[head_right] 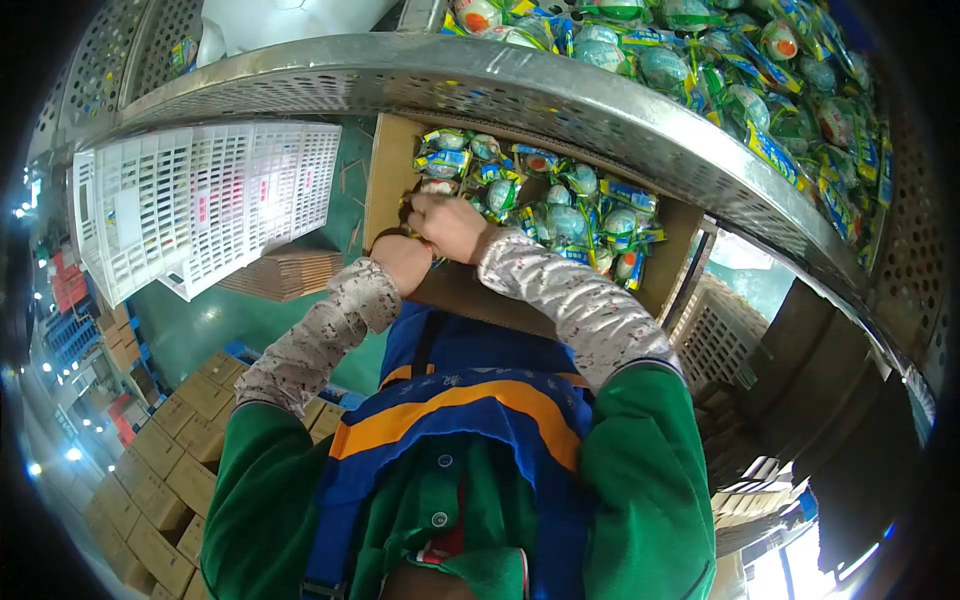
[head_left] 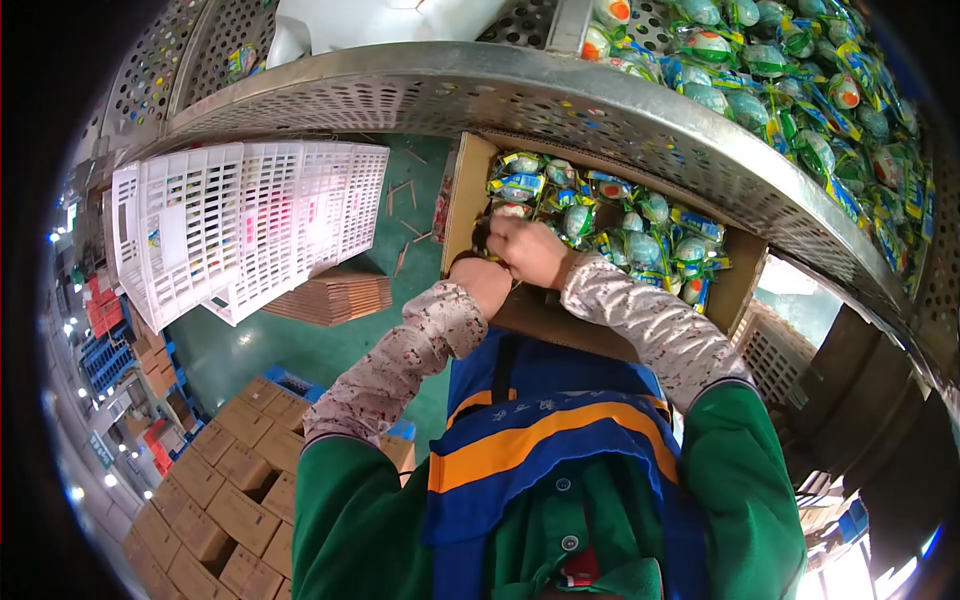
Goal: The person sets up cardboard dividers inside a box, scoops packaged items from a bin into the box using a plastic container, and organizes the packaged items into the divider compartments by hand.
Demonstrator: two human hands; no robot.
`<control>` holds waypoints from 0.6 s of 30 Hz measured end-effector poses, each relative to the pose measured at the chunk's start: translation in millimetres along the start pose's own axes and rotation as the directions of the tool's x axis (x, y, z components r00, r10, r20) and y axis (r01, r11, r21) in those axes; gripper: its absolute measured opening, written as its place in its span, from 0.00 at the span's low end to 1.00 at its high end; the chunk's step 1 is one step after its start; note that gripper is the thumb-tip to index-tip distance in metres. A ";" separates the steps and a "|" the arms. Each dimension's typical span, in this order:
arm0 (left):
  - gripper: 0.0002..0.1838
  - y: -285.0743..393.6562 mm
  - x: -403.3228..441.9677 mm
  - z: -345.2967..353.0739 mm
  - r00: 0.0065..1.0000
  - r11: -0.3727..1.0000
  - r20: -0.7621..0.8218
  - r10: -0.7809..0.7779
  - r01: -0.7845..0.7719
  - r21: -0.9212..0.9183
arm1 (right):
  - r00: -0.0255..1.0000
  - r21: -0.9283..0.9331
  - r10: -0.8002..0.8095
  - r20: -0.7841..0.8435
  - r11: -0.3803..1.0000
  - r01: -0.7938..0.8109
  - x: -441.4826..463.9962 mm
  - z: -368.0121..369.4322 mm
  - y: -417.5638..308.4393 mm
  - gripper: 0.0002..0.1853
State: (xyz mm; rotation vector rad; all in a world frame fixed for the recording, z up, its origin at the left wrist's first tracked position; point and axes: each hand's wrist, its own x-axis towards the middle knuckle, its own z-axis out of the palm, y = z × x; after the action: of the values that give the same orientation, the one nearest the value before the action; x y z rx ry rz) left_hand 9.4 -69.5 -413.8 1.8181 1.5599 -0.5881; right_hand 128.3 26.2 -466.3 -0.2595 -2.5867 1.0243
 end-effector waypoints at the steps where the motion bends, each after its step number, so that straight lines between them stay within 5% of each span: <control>1: 0.13 -1.4 0.6 1.2 1.000 1.000 -0.001 0.002 -0.002 -0.004 | 0.987 -0.010 -0.047 0.156 0.999 0.049 -6.8 -3.6 2.4 0.12; 6: 0.12 0.7 2.9 -4.1 0.998 0.999 0.034 -0.049 0.049 -0.008 | 0.990 -0.170 0.138 -0.039 0.975 -0.143 21.8 21.8 6.4 0.09; 8: 0.12 0.3 7.5 -7.8 0.999 1.000 0.047 -0.019 0.018 0.009 | 0.993 -0.320 0.082 -0.087 0.942 -0.106 24.6 55.4 16.3 0.10; 10: 0.12 -4.2 18.5 11.5 0.999 0.990 0.013 -0.030 0.027 0.139 | 0.990 -0.268 0.135 0.046 0.956 -0.118 14.4 23.3 12.9 0.13; 12: 0.10 -8.7 36.7 26.0 1.000 0.977 -0.014 -0.007 0.010 0.212 | 0.998 -0.006 -0.036 0.046 0.999 0.036 -5.3 -15.8 20.2 0.17; 13: 0.10 -7.7 41.1 27.3 1.000 0.968 -0.012 -0.018 0.020 0.251 | 0.990 -0.003 0.045 0.134 0.999 -0.045 -17.0 -42.2 9.8 0.21; 18: 0.08 -9.2 30.2 9.5 0.993 0.979 0.122 -0.001 -0.024 0.204 | 0.912 -0.269 0.403 0.081 0.889 -0.369 -97.5 -124.8 -14.4 0.31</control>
State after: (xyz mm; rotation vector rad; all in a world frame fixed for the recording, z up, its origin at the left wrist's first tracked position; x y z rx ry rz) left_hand 6.8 -55.2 -443.4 1.9016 1.4510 -0.8655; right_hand 265.3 65.6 -395.8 -0.8285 -2.8575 0.8572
